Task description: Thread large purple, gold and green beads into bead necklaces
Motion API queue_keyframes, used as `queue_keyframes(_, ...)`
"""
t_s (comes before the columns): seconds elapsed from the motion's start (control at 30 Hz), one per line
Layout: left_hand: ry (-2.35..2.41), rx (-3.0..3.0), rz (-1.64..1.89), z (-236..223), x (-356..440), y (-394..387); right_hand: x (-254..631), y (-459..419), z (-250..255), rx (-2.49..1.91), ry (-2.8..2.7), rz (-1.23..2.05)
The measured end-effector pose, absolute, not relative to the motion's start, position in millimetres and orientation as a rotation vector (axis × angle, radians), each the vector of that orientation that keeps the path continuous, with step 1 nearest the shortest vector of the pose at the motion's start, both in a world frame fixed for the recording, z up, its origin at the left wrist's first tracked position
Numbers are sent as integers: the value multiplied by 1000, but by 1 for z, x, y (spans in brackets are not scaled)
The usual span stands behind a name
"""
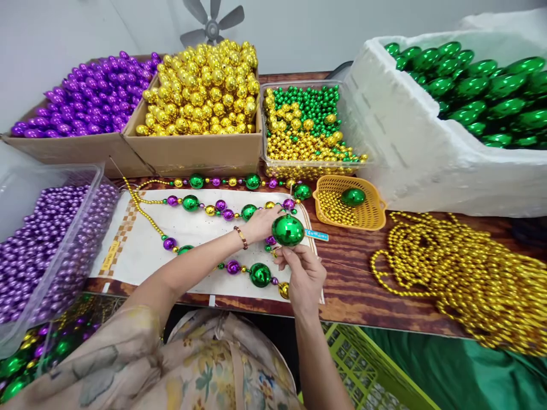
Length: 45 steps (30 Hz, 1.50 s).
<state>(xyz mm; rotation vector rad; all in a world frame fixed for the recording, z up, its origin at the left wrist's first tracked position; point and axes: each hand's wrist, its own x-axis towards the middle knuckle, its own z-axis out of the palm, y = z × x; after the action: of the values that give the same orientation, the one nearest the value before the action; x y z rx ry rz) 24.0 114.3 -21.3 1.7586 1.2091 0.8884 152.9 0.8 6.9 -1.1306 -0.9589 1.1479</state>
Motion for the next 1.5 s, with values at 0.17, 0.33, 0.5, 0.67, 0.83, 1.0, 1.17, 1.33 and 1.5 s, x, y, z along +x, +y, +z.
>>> queue_keyframes(0.17,1049,1137,1212,11,-13,93,148,-7,17,-1122,-1122,1221)
queue_keyframes(0.33,751,572,1363,38,-54,66,145,-12,10,-1124,-1219,1298)
queue_keyframes(0.5,672,425,1400,44,-67,54,143,-13,8,-1123,-1329,1322)
queue_keyframes(0.67,664,404,1396,43,-68,53,143,-14,12,-1129,-1326,1308)
queue_keyframes(0.83,647,416,1377,41,-69,52,145,-14,13,-1122,-1309,1330)
queue_keyframes(1.0,640,446,1363,42,-70,52,147,-14,13,-1112,-1331,1335)
queue_keyframes(1.17,666,462,1374,42,-71,53,149,-16,10,-1122,-1351,1326)
queue_keyframes(1.33,667,492,1388,41,-73,54,147,-15,11,-1143,-1308,1338)
queue_keyframes(1.5,713,490,1398,40,-72,54,145,-16,13,-1155,-1266,1354)
